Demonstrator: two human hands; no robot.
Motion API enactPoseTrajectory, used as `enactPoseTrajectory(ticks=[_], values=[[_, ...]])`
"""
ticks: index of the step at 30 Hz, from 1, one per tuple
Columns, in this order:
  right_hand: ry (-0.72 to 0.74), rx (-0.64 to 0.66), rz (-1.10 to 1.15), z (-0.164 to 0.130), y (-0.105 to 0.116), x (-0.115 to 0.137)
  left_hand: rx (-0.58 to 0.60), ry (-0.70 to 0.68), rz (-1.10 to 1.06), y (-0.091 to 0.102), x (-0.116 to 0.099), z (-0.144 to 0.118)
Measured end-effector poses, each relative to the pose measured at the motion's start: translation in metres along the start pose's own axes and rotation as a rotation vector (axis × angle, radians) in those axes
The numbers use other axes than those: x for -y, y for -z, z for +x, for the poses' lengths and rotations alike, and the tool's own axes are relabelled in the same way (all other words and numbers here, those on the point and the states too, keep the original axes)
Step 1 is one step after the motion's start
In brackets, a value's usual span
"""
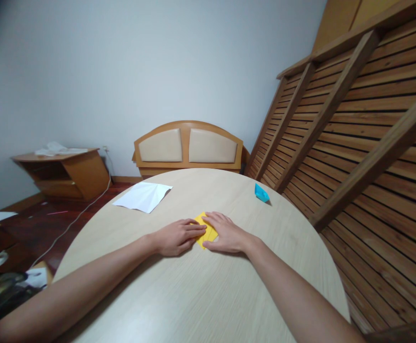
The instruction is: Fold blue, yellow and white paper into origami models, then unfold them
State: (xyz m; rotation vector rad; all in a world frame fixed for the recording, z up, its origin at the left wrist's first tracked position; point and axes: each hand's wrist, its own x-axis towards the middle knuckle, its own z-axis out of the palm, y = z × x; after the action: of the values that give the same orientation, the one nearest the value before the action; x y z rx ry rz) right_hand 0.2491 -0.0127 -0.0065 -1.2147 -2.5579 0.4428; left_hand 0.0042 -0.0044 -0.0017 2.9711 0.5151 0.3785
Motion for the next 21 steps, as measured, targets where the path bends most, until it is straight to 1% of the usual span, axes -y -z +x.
enactPoseTrajectory(ticks=[5, 9, 13, 15, 21], values=[[0.021, 0.023, 0.028, -0.001, 0.001, 0.002, 0.000, -0.002, -0.007, 0.003, -0.004, 0.002], [0.044, 0.061, 0.060, -0.002, 0.001, -0.002, -0.002, 0.005, -0.004, 0.003, -0.003, 0.001], [0.042, -0.043, 0.051, 0.000, 0.000, -0.009, 0.008, 0.022, 0.014, 0.001, -0.001, 0.000], [0.035, -0.059, 0.023, 0.000, -0.001, -0.010, 0.013, 0.023, 0.022, 0.000, -0.001, -0.001], [0.011, 0.006, 0.028, -0.002, 0.003, -0.004, -0.004, 0.000, 0.014, 0.001, -0.001, 0.000]])
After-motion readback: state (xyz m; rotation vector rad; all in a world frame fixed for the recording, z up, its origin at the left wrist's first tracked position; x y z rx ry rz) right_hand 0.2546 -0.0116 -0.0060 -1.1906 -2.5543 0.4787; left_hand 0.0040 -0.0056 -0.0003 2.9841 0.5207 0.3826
